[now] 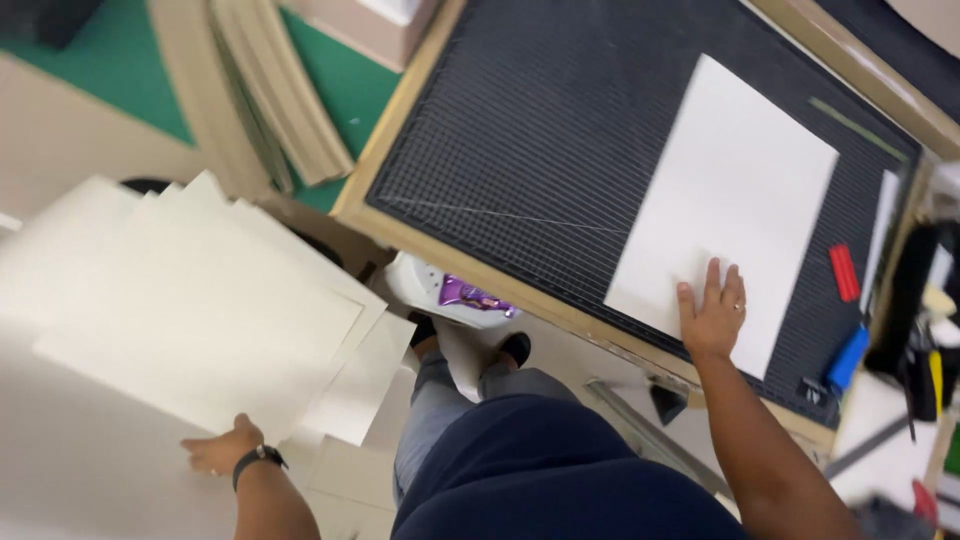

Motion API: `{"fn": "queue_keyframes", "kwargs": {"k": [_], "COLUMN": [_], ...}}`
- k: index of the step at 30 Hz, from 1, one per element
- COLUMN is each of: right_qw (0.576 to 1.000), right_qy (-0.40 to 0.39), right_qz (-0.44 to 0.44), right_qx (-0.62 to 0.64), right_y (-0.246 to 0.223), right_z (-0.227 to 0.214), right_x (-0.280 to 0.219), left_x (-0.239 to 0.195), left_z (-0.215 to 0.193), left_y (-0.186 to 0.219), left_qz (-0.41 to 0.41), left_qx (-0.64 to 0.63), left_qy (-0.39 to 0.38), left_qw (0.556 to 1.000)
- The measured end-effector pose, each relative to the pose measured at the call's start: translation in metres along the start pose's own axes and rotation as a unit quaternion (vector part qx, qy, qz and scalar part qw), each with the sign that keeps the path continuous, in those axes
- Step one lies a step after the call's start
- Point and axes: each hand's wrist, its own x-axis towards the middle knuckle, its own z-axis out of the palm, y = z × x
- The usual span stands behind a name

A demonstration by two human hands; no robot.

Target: Cutting a paper sheet to size, applying glue to a board using a roller, and mounting the board onto the paper before smoothing it with a squeegee.

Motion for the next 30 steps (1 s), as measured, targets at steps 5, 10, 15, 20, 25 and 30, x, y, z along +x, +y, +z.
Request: {"fn": "queue_keyframes", "kwargs": {"k": [5,10,15,20,25,30], "right_qw": [0.996,0.998,0.991,0.968,0.962,0.961], "right_qy": [0.065,-0.022,0.133,0.220,0.215,0.164], "right_qz": [-0.044,0.036,-0.030,-0.083,-0.037,0.172], "right_qx": [0.034,0.036,0.015,0.089,0.162,0.141], "right_y": [0.046,0.016,0.028,0.021,0.076,0.209], "right_z": [0.040,0.015,0.034,0.006,0.035,0.072], "right_x": [-0.001,0.016,0.024,-0.040,-0.223,-0.412], "left_x": [-0.074,-0.178,-0.301,-0.407,-0.517,-0.606], "left_z": [-0.024,-0.034,-0.013,0.045,0.068,0.085], "left_y": [0.066,0.171,0.234,0.227,0.157,0.046], "left_qz": [0.319,0.644,0.772,0.856,0.888,0.884], "left_qx": [-0.102,-0.140,-0.188,-0.175,-0.128,-0.052], "left_qy": [0.040,0.028,-0.034,-0.164,-0.288,-0.410], "left_qw": [0.942,0.752,0.606,0.458,0.335,0.219]}}
